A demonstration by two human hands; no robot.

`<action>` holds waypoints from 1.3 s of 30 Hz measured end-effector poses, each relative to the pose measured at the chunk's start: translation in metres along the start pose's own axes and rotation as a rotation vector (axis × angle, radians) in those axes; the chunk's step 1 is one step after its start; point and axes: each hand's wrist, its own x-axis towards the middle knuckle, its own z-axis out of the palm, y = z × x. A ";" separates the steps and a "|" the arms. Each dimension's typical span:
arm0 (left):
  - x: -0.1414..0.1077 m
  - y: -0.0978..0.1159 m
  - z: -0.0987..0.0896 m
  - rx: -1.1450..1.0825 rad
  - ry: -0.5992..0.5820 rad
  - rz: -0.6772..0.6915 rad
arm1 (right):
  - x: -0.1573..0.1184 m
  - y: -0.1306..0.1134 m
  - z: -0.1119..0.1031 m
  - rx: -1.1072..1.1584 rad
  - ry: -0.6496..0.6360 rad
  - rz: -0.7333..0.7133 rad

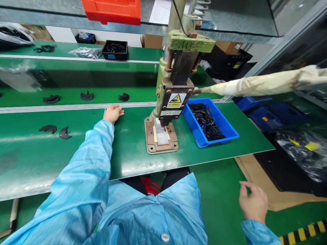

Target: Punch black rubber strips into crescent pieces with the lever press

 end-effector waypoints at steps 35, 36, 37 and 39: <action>-0.184 -0.053 -0.026 0.111 -0.264 0.255 | 0.196 -0.231 0.023 0.095 -0.333 -0.338; -0.192 -0.051 -0.025 0.101 -0.242 0.272 | 0.176 -0.240 0.015 0.158 -0.302 -0.373; -0.203 -0.048 -0.022 0.102 -0.220 0.316 | 0.156 -0.251 0.009 0.321 -0.263 -0.445; -0.233 -0.038 -0.016 0.129 -0.235 0.453 | 0.112 -0.276 0.001 0.573 -0.247 -0.608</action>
